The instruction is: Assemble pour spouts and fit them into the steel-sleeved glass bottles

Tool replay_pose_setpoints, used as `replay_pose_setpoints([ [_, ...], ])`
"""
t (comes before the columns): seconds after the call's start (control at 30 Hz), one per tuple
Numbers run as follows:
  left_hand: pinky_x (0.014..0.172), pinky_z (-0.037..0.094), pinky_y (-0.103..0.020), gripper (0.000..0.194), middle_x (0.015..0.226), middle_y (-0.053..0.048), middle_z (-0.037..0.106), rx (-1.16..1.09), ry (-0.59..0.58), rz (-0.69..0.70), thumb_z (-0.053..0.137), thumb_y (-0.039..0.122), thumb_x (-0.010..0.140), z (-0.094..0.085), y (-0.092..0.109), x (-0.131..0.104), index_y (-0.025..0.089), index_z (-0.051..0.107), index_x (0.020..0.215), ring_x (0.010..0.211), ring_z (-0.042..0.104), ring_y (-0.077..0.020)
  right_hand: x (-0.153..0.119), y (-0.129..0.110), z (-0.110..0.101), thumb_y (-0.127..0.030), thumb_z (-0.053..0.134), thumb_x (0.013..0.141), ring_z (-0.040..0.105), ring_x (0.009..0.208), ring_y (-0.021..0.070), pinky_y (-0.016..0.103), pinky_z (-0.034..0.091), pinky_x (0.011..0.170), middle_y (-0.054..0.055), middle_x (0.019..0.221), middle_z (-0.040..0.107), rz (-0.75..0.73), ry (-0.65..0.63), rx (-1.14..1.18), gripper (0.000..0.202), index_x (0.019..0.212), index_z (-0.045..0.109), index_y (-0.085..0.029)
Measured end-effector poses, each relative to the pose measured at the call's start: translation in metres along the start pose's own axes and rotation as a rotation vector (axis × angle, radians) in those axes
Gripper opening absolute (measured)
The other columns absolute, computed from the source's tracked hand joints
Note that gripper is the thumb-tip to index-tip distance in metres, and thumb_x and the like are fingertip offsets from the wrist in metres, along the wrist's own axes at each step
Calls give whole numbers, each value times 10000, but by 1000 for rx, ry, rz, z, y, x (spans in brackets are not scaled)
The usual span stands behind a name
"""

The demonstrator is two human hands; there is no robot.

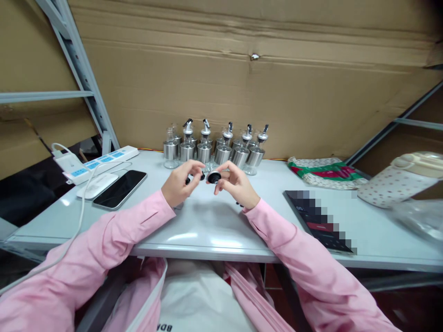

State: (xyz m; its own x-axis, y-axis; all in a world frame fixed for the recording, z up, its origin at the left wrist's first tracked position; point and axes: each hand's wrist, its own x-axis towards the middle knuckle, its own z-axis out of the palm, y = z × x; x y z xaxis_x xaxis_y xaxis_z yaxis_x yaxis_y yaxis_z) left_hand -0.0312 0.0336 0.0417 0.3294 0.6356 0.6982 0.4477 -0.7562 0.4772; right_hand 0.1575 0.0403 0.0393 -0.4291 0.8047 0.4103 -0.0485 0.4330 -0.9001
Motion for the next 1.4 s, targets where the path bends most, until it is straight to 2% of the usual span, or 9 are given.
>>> replay_pose_setpoints([
  [0.1, 742, 444, -262, 191, 841, -37, 581, 109, 76, -81, 388, 182, 819, -14, -20, 10, 156, 494, 975, 771, 561, -138, 2, -4, -3, -208, 506, 693, 584, 490, 90, 235, 421, 501, -22, 707, 633, -22, 103, 14, 171, 831, 405, -199],
  [0.27, 773, 424, -300, 202, 886, -49, 580, 412, -192, -178, 404, 161, 768, -23, -61, 14, 168, 540, 917, 844, 550, -182, 4, -6, -6, -220, 494, 659, 574, 501, 89, 231, 418, 483, -23, 739, 635, -3, 176, 8, 221, 858, 398, -215],
  [0.37, 793, 419, -306, 216, 906, -52, 593, 467, -320, -239, 406, 155, 753, -20, -72, 11, 173, 562, 901, 857, 558, -189, 5, -4, -6, -222, 509, 651, 578, 527, 89, 230, 433, 491, -16, 790, 627, -9, 202, 4, 246, 875, 407, -216],
  [0.6, 725, 411, -283, 249, 904, -40, 621, 540, -415, -227, 386, 187, 764, -26, -70, 12, 192, 579, 921, 785, 570, -181, 7, -1, -9, -149, 446, 623, 555, 564, 80, 251, 466, 566, -23, 802, 597, -36, 274, 29, 223, 834, 421, -215],
  [0.93, 669, 409, -262, 225, 830, -39, 633, 556, -551, -196, 405, 297, 777, -42, -70, 13, 187, 579, 868, 716, 566, -168, 8, 2, -10, -133, 433, 593, 489, 534, 75, 227, 399, 507, -23, 734, 575, 31, 285, 28, 182, 761, 422, -199],
  [1.13, 688, 407, -265, 240, 823, -43, 627, 577, -521, -187, 367, 307, 794, -52, -72, 14, 177, 564, 836, 746, 561, -170, 9, 1, -9, -133, 439, 576, 469, 527, 68, 209, 375, 489, -36, 713, 568, 36, 283, 62, 166, 720, 393, -202],
  [1.23, 670, 411, -261, 235, 819, -38, 635, 586, -596, -226, 392, 324, 784, -52, -69, 14, 176, 566, 837, 727, 564, -165, 9, 3, -10, -139, 432, 578, 459, 525, 66, 206, 373, 496, -43, 692, 547, 17, 289, 59, 145, 702, 388, -201],
  [1.33, 661, 418, -257, 234, 811, -39, 637, 571, -668, -262, 418, 328, 775, -49, -69, 13, 171, 569, 861, 710, 572, -161, 10, 5, -13, -129, 407, 583, 456, 546, 75, 209, 374, 505, -27, 710, 531, -24, 318, -24, 118, 679, 392, -197],
  [1.4, 644, 420, -254, 236, 816, -42, 638, 555, -696, -270, 429, 326, 774, -46, -71, 12, 168, 570, 877, 702, 573, -161, 11, 7, -17, -109, 382, 579, 477, 626, 101, 216, 380, 524, 5, 765, 530, -87, 354, -195, 126, 663, 431, -189],
])
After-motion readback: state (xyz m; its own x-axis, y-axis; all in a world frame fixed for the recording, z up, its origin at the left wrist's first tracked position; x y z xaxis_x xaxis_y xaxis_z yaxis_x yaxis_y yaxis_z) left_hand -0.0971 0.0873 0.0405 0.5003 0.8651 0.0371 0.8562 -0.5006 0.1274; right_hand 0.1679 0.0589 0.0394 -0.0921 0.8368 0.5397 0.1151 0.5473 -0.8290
